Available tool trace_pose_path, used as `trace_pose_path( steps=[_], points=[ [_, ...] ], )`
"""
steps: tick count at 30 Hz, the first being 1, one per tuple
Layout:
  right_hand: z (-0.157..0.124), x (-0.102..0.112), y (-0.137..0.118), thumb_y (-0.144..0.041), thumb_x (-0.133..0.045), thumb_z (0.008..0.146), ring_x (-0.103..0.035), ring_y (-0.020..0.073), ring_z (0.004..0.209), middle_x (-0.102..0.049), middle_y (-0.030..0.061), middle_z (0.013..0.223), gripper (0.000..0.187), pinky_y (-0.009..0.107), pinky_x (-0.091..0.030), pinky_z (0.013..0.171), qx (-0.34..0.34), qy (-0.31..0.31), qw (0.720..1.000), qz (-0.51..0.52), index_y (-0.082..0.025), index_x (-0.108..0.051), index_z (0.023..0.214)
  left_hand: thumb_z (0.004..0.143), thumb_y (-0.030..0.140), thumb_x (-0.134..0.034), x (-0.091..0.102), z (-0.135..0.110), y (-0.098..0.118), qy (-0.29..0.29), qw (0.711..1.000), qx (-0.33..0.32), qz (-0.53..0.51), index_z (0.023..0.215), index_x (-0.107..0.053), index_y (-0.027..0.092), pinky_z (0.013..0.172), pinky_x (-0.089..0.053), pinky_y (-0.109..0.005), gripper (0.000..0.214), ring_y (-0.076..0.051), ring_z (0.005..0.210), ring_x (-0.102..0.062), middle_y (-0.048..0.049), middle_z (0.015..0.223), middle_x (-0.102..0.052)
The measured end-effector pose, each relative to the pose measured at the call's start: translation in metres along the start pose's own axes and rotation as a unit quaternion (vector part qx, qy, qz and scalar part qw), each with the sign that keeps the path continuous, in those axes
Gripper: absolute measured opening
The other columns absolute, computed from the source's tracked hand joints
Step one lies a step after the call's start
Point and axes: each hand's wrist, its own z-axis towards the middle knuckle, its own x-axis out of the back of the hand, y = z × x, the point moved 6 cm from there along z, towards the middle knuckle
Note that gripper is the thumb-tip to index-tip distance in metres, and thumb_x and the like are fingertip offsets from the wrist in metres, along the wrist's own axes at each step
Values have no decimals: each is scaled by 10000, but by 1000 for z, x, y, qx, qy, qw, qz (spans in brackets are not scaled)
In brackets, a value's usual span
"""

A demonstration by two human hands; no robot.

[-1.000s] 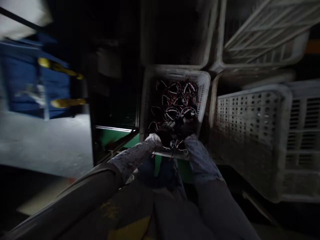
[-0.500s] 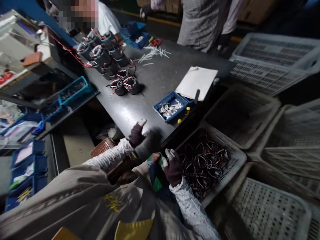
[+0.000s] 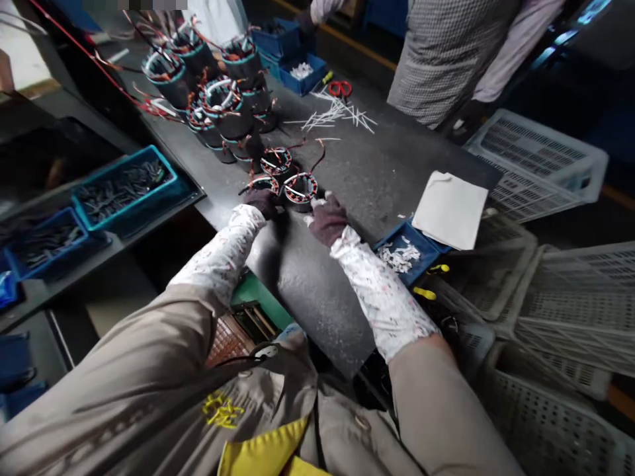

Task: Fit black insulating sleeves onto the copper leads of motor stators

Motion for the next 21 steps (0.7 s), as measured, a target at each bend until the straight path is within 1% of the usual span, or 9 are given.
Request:
trace_pose_path(
  steps=[1, 2, 5, 7, 10, 13, 15, 18, 21],
  points=[
    [32, 1, -12, -310, -925, 1155, -611, 435, 1831, -846, 217, 1691, 483, 640, -465, 1591, -13, -18, 1000, -12, -134, -871, 1602, 946, 598, -1042, -6, -6, -4, -16, 999, -5, 29, 1679, -807, 143, 1556, -401, -666, 894, -536, 1781, -632, -277, 1820, -762],
    [60, -3, -22, -337, -887, 1184, -530, 447, 1891, -814, 241, 1736, 520, 635, -463, 1583, -35, -73, 995, -61, -106, -844, 1648, 950, 637, -1036, -12, -14, -7, -27, 998, -14, 57, 1646, -835, 165, 1540, -429, -644, 865, -532, 1756, -651, -257, 1789, -789],
    [113, -12, -49, -355, -777, 1233, -428, 483, 1934, -736, 301, 1821, 594, 629, -476, 1544, -64, -175, 970, -155, -38, -785, 1735, 1009, 664, -984, -33, -52, -12, -41, 989, -45, 133, 1626, -850, 150, 1524, -431, -613, 814, -521, 1686, -693, -253, 1675, -850],
    [127, -18, -63, -317, -764, 1217, -490, 474, 1894, -697, 314, 1860, 683, 585, -513, 1508, -75, -207, 961, -167, -38, -703, 1836, 1063, 616, -937, -47, -82, -16, -48, 983, -65, 164, 1621, -848, 125, 1535, -391, -629, 749, -515, 1635, -721, -260, 1589, -886],
    [124, -27, -71, -298, -711, 1228, -678, 426, 1744, -702, 329, 1838, 739, 489, -601, 1410, -98, -238, 952, -168, -67, -613, 1923, 1132, 580, -867, -65, -124, -23, -70, 976, -99, 180, 1580, -877, 121, 1539, -365, -639, 642, -503, 1588, -757, -256, 1497, -922],
    [95, -33, -69, -309, -646, 1254, -786, 424, 1601, -806, 336, 1670, 577, 487, -640, 1349, -107, -252, 946, -172, -67, -772, 1763, 1148, 524, -840, -73, -152, -29, -97, 970, -126, 183, 1504, -917, 102, 1526, -377, -636, 558, -505, 1564, -784, -278, 1445, -932],
    [58, -38, -63, -326, -734, 1214, -787, 456, 1585, -842, 329, 1599, 561, 542, -629, 1364, -105, -266, 943, -173, -80, -813, 1712, 1138, 471, -835, -73, -160, -33, -111, 967, -136, 182, 1470, -926, 83, 1514, -382, -641, 519, -509, 1531, -803, -295, 1420, -933],
    [-25, -43, -55, -425, -848, 1170, -700, 517, 1664, -802, 363, 1664, 659, 637, -543, 1447, -108, -287, 939, -159, -67, -802, 1722, 1132, 464, -805, -67, -163, -39, -120, 968, -137, 173, 1423, -931, 72, 1493, -379, -657, 504, -519, 1471, -820, -312, 1374, -933],
    [-119, -42, -51, -474, -713, 1262, -637, 502, 1697, -793, 371, 1669, 535, 655, -442, 1508, -152, -308, 933, -110, -55, -887, 1547, 1132, 573, -770, -62, -160, -39, -121, 967, -134, 178, 1416, -916, 54, 1456, -396, -682, 609, -552, 1462, -811, -349, 1384, -916]
  ],
)
